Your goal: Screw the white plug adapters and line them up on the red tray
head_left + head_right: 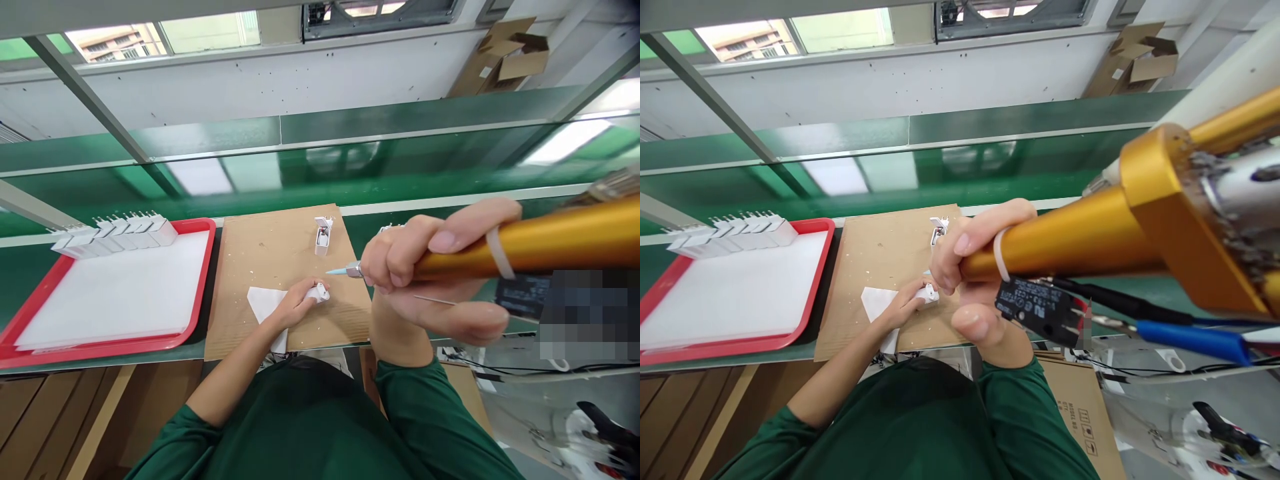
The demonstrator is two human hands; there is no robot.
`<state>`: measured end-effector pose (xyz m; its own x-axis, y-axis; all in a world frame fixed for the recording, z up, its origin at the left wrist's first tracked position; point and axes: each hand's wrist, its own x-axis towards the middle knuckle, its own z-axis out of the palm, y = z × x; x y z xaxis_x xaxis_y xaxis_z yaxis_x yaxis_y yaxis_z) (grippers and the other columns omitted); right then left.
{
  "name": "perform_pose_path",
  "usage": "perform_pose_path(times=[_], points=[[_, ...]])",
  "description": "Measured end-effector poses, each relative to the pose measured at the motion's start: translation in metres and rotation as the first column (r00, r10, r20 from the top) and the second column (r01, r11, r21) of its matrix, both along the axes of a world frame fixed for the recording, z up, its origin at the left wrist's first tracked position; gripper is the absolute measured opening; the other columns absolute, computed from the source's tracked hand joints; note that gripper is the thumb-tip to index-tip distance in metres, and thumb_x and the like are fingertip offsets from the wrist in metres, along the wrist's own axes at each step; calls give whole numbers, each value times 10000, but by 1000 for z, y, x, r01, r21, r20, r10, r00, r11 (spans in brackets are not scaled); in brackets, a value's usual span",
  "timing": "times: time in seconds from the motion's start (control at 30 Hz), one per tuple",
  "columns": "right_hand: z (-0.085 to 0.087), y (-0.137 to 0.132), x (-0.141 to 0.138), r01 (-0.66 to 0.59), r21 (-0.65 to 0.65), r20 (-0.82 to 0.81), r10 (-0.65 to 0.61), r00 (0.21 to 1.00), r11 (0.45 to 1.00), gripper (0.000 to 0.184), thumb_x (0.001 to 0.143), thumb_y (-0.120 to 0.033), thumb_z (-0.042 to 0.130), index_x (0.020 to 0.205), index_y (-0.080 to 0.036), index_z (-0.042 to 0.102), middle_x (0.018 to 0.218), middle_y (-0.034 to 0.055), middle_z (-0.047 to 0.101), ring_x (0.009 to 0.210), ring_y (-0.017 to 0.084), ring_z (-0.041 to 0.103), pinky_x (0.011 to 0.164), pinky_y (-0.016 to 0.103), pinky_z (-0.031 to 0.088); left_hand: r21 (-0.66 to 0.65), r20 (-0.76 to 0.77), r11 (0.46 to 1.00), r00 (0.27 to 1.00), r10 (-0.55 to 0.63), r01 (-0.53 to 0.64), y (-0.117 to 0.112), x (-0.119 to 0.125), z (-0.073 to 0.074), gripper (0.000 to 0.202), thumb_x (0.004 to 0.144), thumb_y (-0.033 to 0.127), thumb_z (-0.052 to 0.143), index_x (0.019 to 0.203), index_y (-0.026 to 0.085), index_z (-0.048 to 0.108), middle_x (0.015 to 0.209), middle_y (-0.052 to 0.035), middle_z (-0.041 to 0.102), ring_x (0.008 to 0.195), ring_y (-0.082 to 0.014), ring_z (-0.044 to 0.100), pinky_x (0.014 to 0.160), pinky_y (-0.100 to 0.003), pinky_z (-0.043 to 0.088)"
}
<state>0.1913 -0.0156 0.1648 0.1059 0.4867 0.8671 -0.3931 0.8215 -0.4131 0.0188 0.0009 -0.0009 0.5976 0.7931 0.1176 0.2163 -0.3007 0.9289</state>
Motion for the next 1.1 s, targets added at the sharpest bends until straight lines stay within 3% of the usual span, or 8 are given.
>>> perform_pose_path(times=[0.17,0.4,0.53,0.73,0.87,0.93,1.03,1.1], points=[[0,-1,-1,2,-10,-16,-2,1000,1000,348,836,-521,717,1007,-237,609,572,-75,441,389,84,371,308,230,351,-179,92,983,996,-17,33,3,-1,-1,311,918,310,454,1109,180,661,1179,-84,688,1095,-266,599,1032,-397,413],[1,-2,-2,-14,-14,-29,14,999,1000,332,833,-499,718,997,-230,614,566,-72,444,381,81,331,294,229,312,-465,194,876,980,-39,127,12,-5,0,328,846,328,625,1123,180,720,1197,-71,698,1038,-240,591,899,-324,422],[2,-3,-4,10,-36,-34,-11,999,999,323,821,-501,726,970,-240,607,554,-78,428,381,81,296,289,233,302,-531,319,821,947,-34,208,17,-7,-8,481,808,316,744,1267,225,630,1172,-61,692,1008,-201,593,843,-285,411],[4,0,-6,8,19,-54,-7,999,1000,302,821,-472,733,921,-235,574,535,-96,403,361,58,262,272,203,272,-558,343,792,938,-50,246,18,-7,-7,531,791,402,815,1248,216,617,1182,-81,684,1004,-193,609,844,-287,425],[5,-1,-7,21,-19,-49,-22,999,1000,302,815,-469,738,914,-238,572,543,-91,421,353,62,279,278,211,285,-528,287,820,955,-74,222,13,-4,1,514,787,492,806,1161,179,645,1191,-109,695,1003,-208,637,831,-298,461],[7,-3,-7,35,-55,-47,-37,998,998,312,803,-485,742,915,-242,580,541,-89,415,351,68,282,279,221,284,-474,243,874,970,9,110,5,-1,1,531,799,491,794,1195,189,609,1205,-115,702,1035,-226,660,880,-334,500],[5,-3,-1,53,-42,-42,-55,998,998,302,795,-500,725,877,-247,581,510,-89,414,339,69,247,266,224,258,-214,89,949,963,255,-231,-13,5,-2,455,861,444,742,1230,228,587,1305,-113,677,1162,-260,657,1021,-434,510],[-3,-1,10,67,-83,-41,-70,997,994,377,734,-569,752,822,-262,551,491,-90,436,333,64,214,261,223,246,47,2,927,928,372,-372,-25,9,-6,399,890,445,710,1230,260,612,1420,-105,618,1285,-280,601,1118,-472,465]])
